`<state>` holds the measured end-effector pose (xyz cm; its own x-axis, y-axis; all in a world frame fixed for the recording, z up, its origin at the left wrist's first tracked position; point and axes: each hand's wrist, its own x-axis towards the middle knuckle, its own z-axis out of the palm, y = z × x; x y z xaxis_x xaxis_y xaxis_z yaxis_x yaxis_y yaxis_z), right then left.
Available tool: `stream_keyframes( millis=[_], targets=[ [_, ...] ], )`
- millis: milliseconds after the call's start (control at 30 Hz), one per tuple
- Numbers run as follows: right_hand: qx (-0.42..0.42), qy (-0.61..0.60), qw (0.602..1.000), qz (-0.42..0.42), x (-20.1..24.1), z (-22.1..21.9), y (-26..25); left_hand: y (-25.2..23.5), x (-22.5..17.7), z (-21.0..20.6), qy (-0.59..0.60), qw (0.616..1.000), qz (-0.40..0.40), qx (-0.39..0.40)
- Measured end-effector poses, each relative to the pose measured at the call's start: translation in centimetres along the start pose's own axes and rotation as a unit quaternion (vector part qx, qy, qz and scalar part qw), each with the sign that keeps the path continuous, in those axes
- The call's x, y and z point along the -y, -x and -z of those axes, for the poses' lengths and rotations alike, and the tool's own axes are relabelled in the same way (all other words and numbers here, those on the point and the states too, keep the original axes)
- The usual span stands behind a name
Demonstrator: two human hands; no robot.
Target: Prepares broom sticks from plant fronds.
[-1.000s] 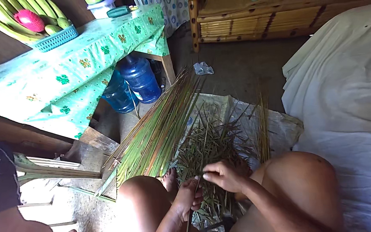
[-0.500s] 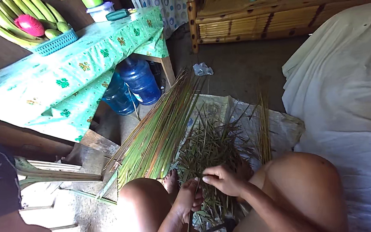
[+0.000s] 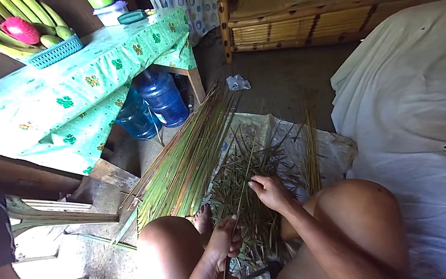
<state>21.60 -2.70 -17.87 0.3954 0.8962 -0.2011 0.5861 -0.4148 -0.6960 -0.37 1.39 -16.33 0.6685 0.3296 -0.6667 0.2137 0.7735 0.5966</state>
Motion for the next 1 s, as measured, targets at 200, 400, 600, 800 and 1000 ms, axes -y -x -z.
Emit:
stream_keyframes(
  millis=[200,400,600,800,1000],
  targets=[
    [-0.016,-0.093,0.996,0.000,-0.4,0.9,-0.4,0.3,0.1,0.2,-0.010,1.000,0.004,0.001],
    [0.198,-0.195,0.944,0.180,1.8,-1.2,3.9,-0.3,-1.0,-0.2,0.014,0.999,-0.008,-0.034],
    [0.106,-0.060,0.980,0.158,0.5,-1.1,2.4,-0.3,-0.7,-0.3,0.014,0.999,-0.014,-0.033],
    [0.053,-0.081,0.994,0.047,0.3,0.5,1.3,-0.2,-0.5,-0.3,0.013,1.000,-0.014,-0.022],
    [0.224,-0.194,0.939,0.173,1.8,-1.8,3.9,-0.3,-1.0,-0.5,0.011,0.998,-0.028,-0.061]
  ],
)
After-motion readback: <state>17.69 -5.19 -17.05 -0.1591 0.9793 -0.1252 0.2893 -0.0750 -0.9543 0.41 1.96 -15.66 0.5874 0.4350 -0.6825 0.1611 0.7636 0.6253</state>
